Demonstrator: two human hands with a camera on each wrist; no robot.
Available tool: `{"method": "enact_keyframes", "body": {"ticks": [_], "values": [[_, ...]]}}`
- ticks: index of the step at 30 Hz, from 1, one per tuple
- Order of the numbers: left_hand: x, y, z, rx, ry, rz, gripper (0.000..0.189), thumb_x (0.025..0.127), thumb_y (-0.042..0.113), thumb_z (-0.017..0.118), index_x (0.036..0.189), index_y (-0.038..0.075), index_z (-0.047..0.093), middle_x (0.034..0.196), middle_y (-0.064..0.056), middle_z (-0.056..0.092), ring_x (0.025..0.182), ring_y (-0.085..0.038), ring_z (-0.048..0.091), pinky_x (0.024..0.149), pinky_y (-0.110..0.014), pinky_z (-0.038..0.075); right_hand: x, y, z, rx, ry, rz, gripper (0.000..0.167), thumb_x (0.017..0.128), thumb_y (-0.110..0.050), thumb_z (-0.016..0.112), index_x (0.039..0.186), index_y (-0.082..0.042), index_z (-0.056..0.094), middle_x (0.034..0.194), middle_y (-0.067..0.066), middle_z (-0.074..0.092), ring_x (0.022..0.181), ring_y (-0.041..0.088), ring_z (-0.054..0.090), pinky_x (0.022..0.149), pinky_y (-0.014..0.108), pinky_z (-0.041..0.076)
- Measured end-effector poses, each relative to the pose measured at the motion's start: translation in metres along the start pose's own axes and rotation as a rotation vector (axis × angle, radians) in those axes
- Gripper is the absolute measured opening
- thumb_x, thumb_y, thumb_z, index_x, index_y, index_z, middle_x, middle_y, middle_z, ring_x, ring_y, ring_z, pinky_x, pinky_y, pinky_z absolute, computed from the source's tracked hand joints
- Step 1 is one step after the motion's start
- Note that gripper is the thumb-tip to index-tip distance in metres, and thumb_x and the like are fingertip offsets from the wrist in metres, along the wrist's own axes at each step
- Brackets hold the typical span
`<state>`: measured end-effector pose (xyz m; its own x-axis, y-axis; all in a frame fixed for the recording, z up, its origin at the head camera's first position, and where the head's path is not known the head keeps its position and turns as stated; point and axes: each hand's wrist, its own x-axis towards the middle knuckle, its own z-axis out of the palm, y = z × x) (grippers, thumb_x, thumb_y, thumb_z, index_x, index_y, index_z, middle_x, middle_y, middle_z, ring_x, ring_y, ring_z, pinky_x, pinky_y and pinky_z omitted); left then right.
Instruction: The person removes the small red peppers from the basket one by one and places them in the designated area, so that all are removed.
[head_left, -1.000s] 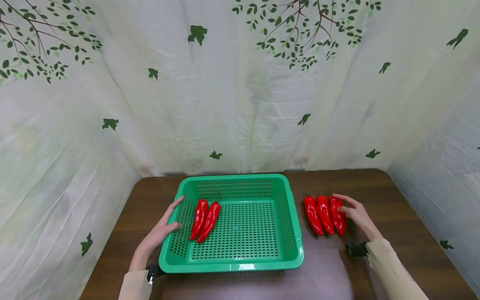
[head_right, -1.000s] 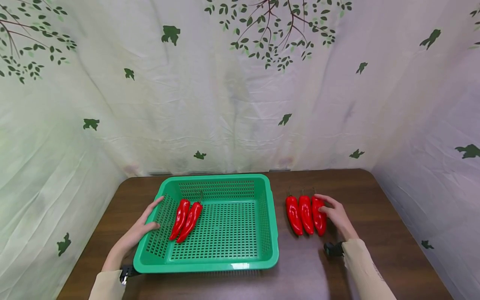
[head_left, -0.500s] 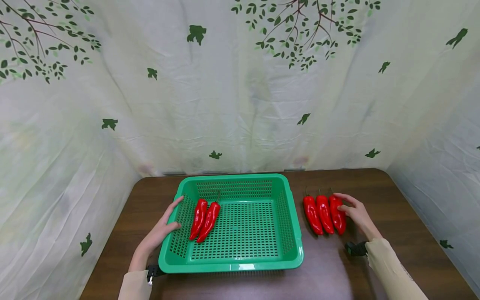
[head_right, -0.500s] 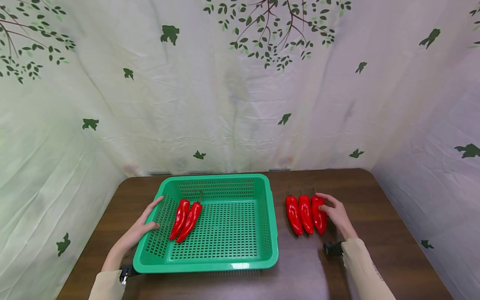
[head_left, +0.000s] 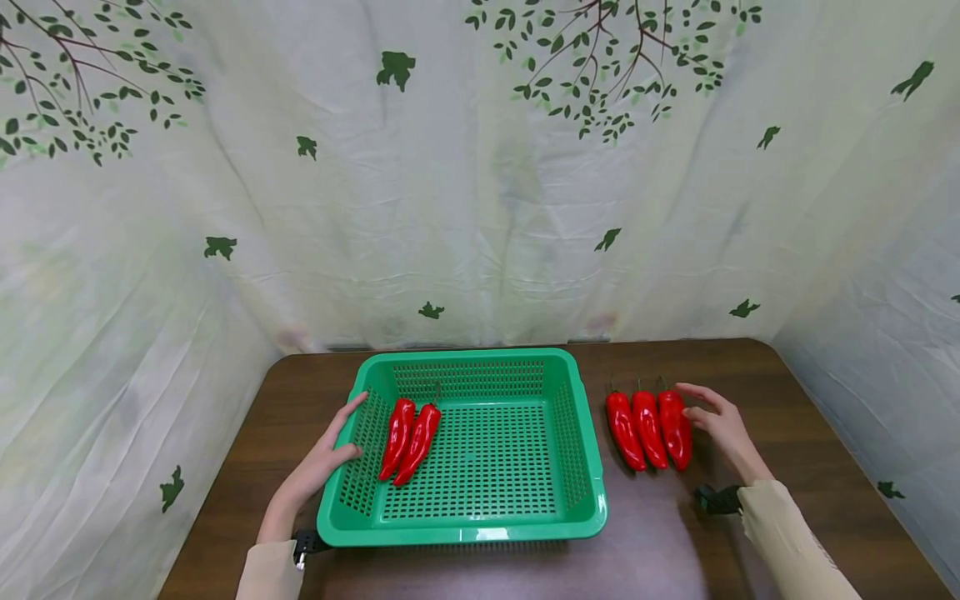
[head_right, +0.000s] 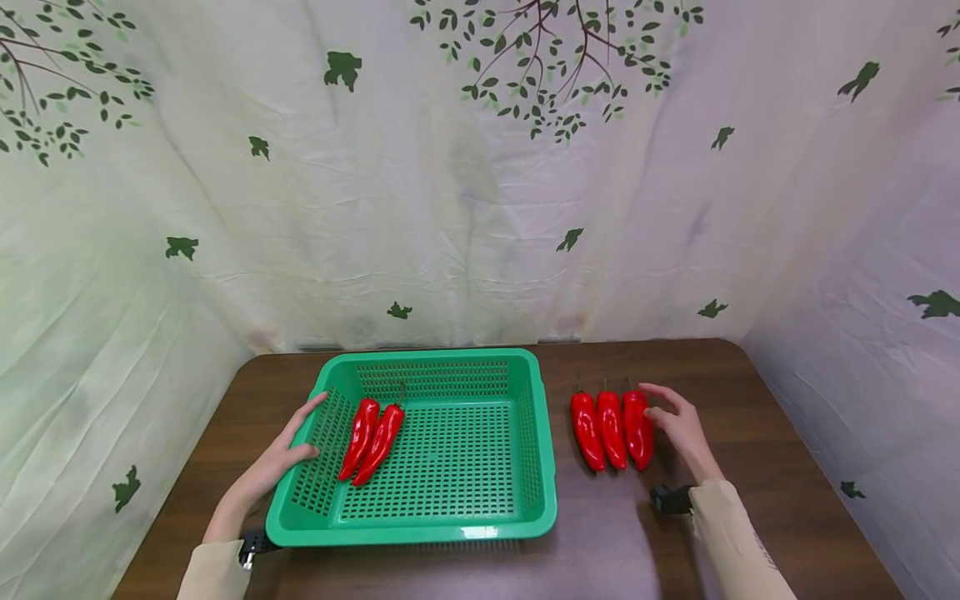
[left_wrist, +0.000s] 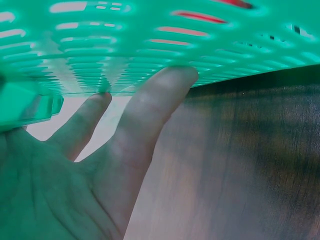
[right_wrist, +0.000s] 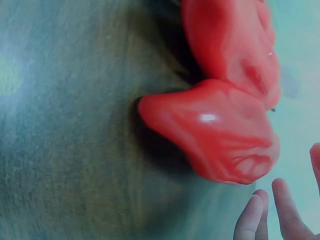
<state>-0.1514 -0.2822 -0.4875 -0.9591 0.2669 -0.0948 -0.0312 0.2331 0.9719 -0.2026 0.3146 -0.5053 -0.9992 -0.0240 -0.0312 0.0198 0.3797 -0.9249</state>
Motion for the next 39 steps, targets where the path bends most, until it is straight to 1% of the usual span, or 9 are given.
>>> {"method": "enact_keyframes", "body": {"ticks": [4, 7, 13, 17, 21, 25, 30, 33, 39], "values": [[0.000, 0.000, 0.000, 0.001, 0.000, -0.002, 0.076, 0.086, 0.002, 0.044, 0.153, 0.025, 0.016, 0.153, -0.019, 0.008, 0.127, -0.052, 0.030, 0.077, -0.044, 0.054, -0.001, -0.004, 0.000, -0.010, 0.010, 0.002, 0.043, 0.097, -0.006, 0.042, 0.139, 0.005, 0.041, 0.142, 0.028, 0.037, 0.119, 0.038, 0.042, 0.083, 0.024, 0.045], [0.000, 0.000, 0.000, -0.002, -0.001, -0.002, 0.076, 0.086, 0.002, 0.044, 0.153, 0.025, 0.016, 0.153, -0.019, 0.008, 0.127, -0.053, 0.030, 0.077, -0.045, 0.054, -0.002, -0.008, 0.000, -0.017, 0.014, 0.004, 0.043, 0.098, -0.008, 0.042, 0.139, 0.004, 0.041, 0.142, 0.026, 0.038, 0.113, 0.028, 0.047, 0.084, 0.023, 0.045], [0.000, 0.000, 0.000, -0.004, -0.002, 0.001, 0.076, 0.086, 0.002, 0.044, 0.153, 0.025, 0.016, 0.153, -0.019, 0.008, 0.127, -0.053, 0.029, 0.078, -0.046, 0.053, -0.002, -0.018, 0.003, 0.016, 0.009, -0.041, 0.042, 0.098, -0.008, 0.045, 0.137, 0.006, 0.043, 0.139, 0.028, 0.040, 0.107, 0.012, 0.053, 0.083, 0.019, 0.047], [0.000, 0.000, -0.001, -0.005, -0.006, 0.006, 0.076, 0.086, 0.002, 0.044, 0.153, 0.024, 0.016, 0.153, -0.019, 0.008, 0.127, -0.052, 0.029, 0.078, -0.045, 0.053, -0.001, -0.026, 0.009, 0.043, -0.006, -0.050, 0.042, 0.097, -0.007, 0.046, 0.137, 0.006, 0.043, 0.138, 0.028, 0.041, 0.105, 0.006, 0.053, 0.084, 0.023, 0.048], [0.000, 0.000, -0.001, -0.004, -0.007, 0.005, 0.075, 0.087, 0.002, 0.044, 0.153, 0.024, 0.016, 0.154, -0.019, 0.008, 0.127, -0.052, 0.030, 0.079, -0.045, 0.053, -0.001, -0.035, 0.016, 0.076, -0.032, -0.048, 0.043, 0.097, -0.007, 0.046, 0.138, 0.006, 0.042, 0.138, 0.028, 0.042, 0.103, 0.009, 0.055, 0.086, 0.029, 0.049], [0.000, 0.001, 0.000, -0.004, -0.004, -0.003, 0.075, 0.087, 0.002, 0.044, 0.153, 0.025, 0.016, 0.154, -0.018, 0.008, 0.127, -0.052, 0.030, 0.079, -0.045, 0.053, -0.002, -0.043, 0.024, 0.110, -0.068, -0.071, 0.042, 0.098, -0.007, 0.045, 0.138, 0.005, 0.042, 0.137, 0.028, 0.042, 0.103, 0.015, 0.058, 0.085, 0.028, 0.050], [-0.001, 0.001, 0.001, -0.005, -0.001, -0.008, 0.076, 0.087, 0.002, 0.044, 0.153, 0.026, 0.016, 0.154, -0.018, 0.008, 0.128, -0.052, 0.029, 0.079, -0.047, 0.053, -0.003, -0.054, 0.032, 0.140, -0.100, -0.106, 0.040, 0.098, -0.006, 0.045, 0.136, 0.005, 0.044, 0.132, 0.021, 0.048, 0.101, 0.011, 0.060, 0.086, 0.029, 0.050], [-0.001, 0.001, 0.001, -0.007, -0.002, -0.008, 0.076, 0.087, 0.002, 0.044, 0.153, 0.026, 0.016, 0.154, -0.018, 0.008, 0.127, -0.052, 0.029, 0.079, -0.047, 0.053, -0.003, -0.059, 0.035, 0.153, -0.118, -0.123, 0.040, 0.098, -0.007, 0.046, 0.136, 0.005, 0.044, 0.130, 0.017, 0.050, 0.102, 0.012, 0.060, 0.087, 0.031, 0.050], [-0.001, 0.001, 0.000, -0.004, -0.003, -0.003, 0.075, 0.087, 0.002, 0.044, 0.153, 0.025, 0.016, 0.153, -0.019, 0.009, 0.127, -0.052, 0.030, 0.079, -0.047, 0.053, -0.003, -0.067, 0.040, 0.166, -0.146, -0.139, 0.039, 0.098, -0.008, 0.047, 0.135, 0.004, 0.045, 0.133, 0.028, 0.046, 0.105, 0.022, 0.060, 0.089, 0.034, 0.049]]}}
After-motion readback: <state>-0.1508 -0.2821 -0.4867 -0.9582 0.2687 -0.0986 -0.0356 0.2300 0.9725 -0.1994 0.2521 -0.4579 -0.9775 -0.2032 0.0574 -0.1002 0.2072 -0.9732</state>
